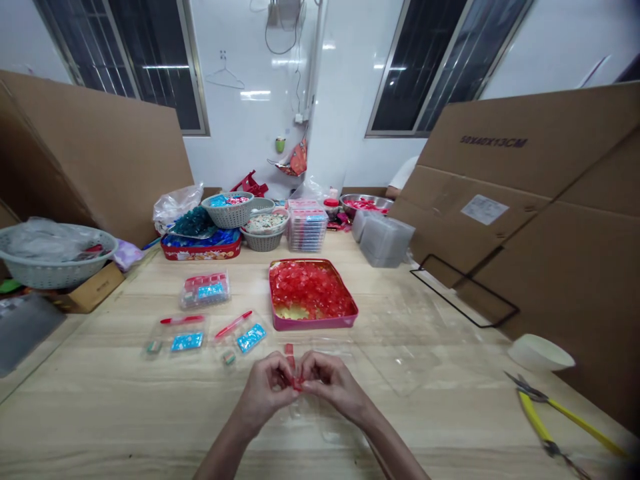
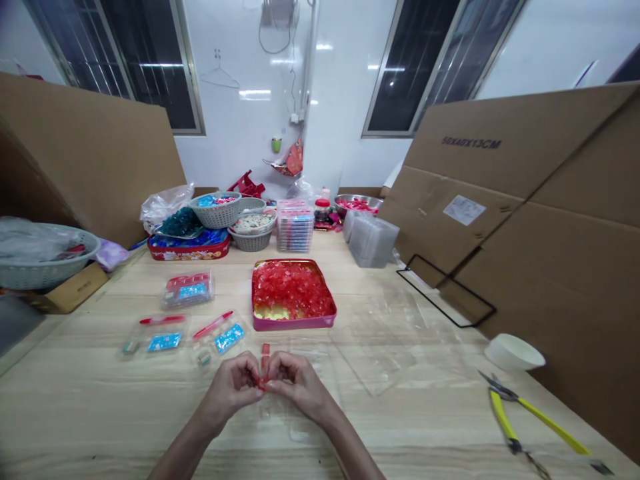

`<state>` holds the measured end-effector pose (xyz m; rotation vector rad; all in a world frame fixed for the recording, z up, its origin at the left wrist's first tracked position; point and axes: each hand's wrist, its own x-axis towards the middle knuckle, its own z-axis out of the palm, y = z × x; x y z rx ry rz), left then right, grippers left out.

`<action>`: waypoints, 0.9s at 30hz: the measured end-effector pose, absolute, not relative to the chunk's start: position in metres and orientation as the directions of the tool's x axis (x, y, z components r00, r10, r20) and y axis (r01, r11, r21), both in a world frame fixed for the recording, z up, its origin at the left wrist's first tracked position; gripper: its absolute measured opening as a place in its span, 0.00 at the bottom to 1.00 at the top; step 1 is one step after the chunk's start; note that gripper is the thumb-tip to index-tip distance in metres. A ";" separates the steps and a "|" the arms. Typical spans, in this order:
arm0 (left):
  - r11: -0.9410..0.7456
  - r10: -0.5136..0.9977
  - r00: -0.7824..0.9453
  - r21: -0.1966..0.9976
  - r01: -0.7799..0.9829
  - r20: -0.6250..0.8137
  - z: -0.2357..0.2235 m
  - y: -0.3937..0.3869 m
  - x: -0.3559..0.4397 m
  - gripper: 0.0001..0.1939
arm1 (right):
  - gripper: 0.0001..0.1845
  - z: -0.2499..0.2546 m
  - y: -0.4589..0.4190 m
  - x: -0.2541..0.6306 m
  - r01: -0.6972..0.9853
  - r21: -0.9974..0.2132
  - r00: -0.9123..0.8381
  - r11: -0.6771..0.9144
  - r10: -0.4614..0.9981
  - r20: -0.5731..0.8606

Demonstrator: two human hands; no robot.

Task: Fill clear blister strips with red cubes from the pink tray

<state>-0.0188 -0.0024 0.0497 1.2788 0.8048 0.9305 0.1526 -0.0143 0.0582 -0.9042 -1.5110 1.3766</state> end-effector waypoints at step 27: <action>0.155 0.950 0.212 0.938 0.309 -0.227 -0.002 0.027 -0.007 0.05 | 0.08 0.011 0.007 0.133 0.730 -0.666 -0.144 0.151 0.987 0.066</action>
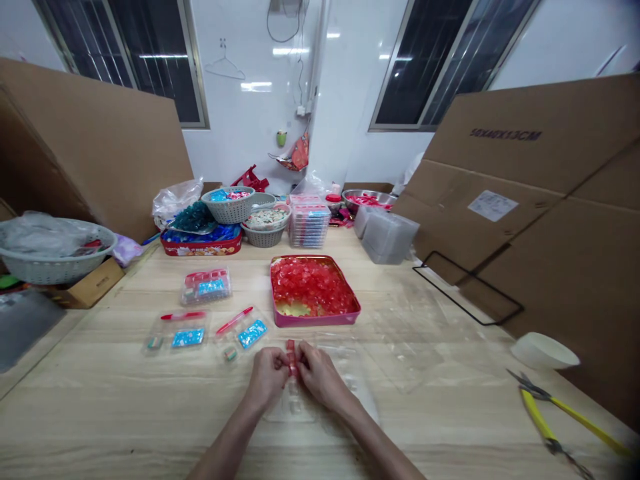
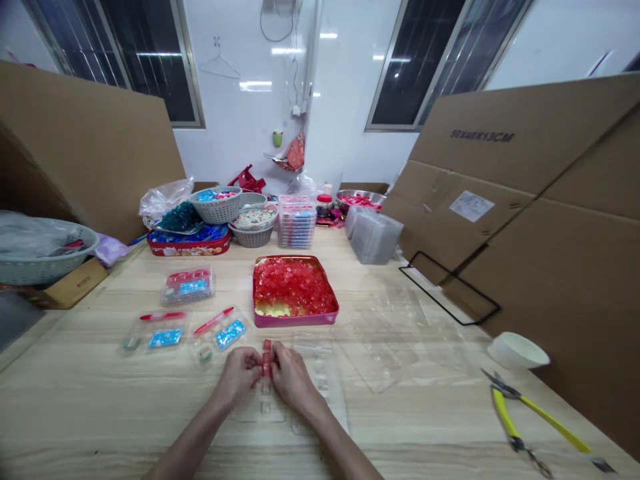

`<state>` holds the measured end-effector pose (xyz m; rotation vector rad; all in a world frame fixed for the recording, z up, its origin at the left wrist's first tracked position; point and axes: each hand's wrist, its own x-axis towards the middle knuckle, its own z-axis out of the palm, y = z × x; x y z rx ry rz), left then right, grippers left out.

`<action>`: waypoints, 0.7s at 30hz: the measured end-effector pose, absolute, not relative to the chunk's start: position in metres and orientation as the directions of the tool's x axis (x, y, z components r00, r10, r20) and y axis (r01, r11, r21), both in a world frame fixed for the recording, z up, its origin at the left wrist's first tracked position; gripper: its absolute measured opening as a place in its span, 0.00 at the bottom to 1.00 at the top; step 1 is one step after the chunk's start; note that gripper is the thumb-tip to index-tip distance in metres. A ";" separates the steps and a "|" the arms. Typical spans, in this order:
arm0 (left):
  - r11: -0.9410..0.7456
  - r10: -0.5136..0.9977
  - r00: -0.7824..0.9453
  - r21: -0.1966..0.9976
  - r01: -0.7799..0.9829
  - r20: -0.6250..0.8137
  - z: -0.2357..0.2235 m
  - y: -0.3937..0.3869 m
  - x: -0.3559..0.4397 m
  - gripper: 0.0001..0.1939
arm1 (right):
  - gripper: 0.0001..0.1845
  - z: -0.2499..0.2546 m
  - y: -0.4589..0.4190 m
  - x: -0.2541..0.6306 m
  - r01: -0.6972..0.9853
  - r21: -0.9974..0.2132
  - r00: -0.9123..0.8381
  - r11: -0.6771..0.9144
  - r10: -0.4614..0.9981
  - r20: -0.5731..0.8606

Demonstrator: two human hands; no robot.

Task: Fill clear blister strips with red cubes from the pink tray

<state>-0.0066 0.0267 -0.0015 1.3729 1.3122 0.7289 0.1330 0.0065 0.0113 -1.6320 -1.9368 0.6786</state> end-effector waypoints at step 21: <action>-0.312 0.928 0.365 0.698 0.645 0.077 -0.001 0.009 0.004 0.10 | 0.03 0.057 0.116 0.197 0.922 -0.386 0.058 -0.012 0.993 0.107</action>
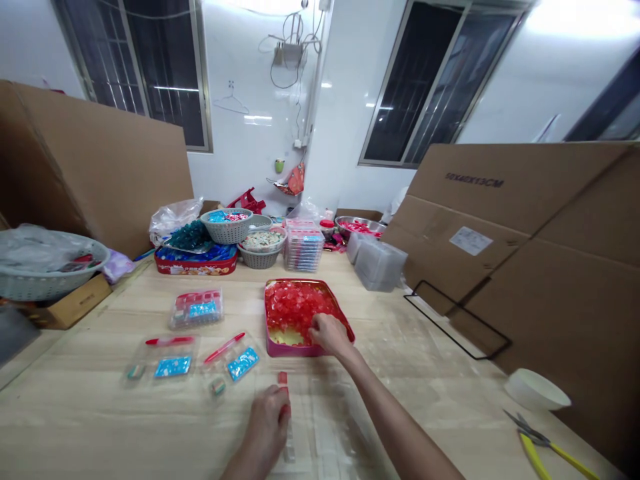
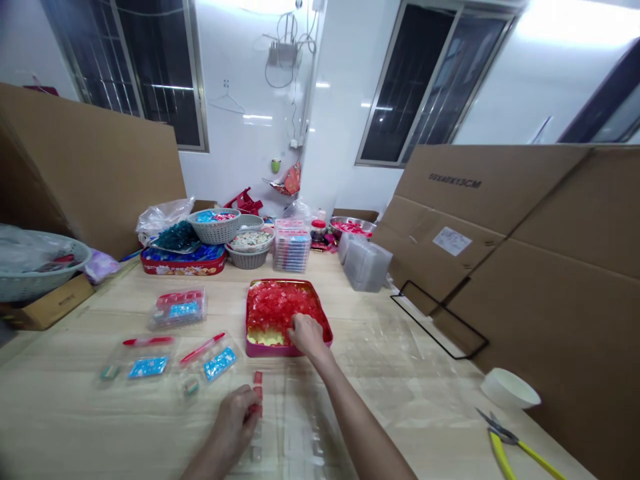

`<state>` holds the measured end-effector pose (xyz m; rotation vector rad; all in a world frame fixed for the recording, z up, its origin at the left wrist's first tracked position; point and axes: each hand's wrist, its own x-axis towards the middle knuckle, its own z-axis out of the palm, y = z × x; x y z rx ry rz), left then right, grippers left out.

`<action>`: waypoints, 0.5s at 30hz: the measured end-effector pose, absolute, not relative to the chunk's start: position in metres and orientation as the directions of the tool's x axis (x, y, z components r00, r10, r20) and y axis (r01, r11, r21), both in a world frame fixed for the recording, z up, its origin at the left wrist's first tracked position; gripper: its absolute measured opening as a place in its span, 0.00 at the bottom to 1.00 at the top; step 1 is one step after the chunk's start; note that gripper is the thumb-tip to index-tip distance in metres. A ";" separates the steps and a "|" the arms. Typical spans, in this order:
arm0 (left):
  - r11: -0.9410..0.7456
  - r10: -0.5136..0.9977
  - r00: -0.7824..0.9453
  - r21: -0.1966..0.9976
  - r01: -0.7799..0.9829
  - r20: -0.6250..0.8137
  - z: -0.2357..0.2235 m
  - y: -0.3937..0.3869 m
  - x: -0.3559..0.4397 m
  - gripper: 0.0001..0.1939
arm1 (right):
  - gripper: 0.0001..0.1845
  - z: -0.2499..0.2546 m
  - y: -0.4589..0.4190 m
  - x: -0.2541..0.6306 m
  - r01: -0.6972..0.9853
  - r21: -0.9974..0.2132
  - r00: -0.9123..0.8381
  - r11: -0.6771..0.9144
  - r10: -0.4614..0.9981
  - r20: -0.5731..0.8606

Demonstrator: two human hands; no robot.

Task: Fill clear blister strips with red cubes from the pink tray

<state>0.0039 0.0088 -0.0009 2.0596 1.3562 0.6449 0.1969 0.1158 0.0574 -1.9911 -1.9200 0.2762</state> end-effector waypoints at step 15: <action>-0.203 0.969 0.231 0.804 0.559 0.083 -0.011 0.001 -0.016 0.17 | 0.12 0.046 0.045 0.188 0.385 -0.920 -0.169 0.075 0.986 0.010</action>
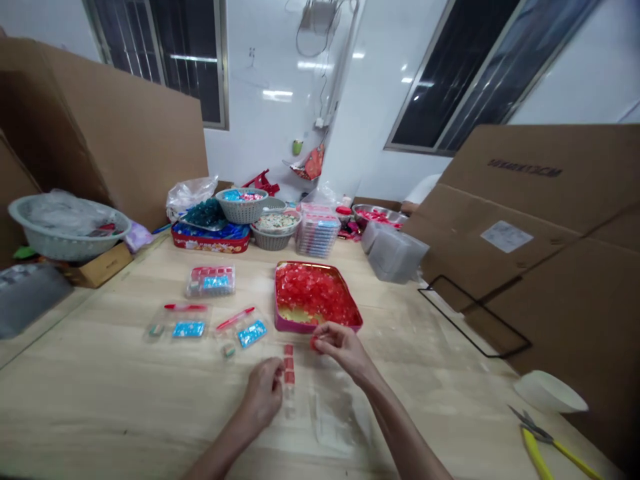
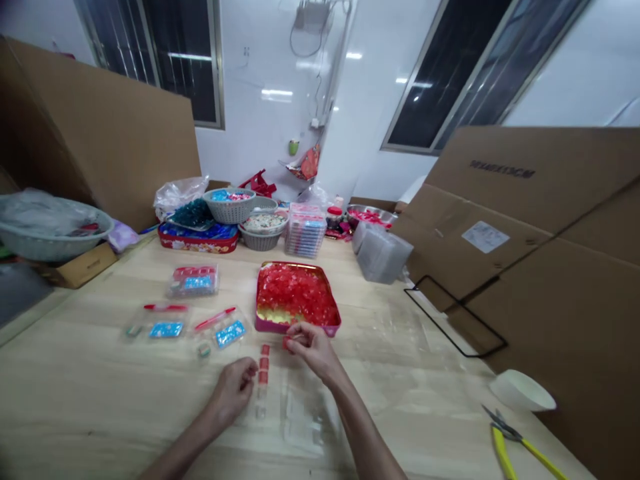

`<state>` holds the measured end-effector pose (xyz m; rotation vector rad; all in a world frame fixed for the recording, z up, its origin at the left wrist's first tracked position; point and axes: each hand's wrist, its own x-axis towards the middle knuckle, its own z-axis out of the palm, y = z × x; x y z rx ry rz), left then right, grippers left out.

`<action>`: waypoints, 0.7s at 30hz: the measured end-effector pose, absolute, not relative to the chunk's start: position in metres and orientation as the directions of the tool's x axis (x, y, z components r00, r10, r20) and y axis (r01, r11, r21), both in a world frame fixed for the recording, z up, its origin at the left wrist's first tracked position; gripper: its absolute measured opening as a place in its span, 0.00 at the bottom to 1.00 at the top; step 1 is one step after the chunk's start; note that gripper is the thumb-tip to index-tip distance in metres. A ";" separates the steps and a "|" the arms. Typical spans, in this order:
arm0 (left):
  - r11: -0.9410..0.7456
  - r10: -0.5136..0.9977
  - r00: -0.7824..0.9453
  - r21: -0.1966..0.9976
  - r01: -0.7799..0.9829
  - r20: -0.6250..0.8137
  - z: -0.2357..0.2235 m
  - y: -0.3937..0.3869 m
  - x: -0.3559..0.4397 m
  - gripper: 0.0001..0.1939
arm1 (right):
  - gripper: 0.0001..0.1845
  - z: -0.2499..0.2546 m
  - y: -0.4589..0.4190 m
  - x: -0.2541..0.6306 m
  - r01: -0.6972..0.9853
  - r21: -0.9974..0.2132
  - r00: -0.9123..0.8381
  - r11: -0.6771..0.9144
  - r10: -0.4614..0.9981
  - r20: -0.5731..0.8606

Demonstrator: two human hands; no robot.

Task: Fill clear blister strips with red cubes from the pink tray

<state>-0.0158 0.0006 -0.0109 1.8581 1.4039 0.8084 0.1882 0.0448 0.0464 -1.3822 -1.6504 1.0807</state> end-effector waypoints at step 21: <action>-0.180 0.969 0.238 0.834 0.521 0.060 -0.009 -0.011 -0.013 0.06 | 0.08 0.055 0.021 0.172 0.661 -0.675 -0.247 0.329 0.944 0.218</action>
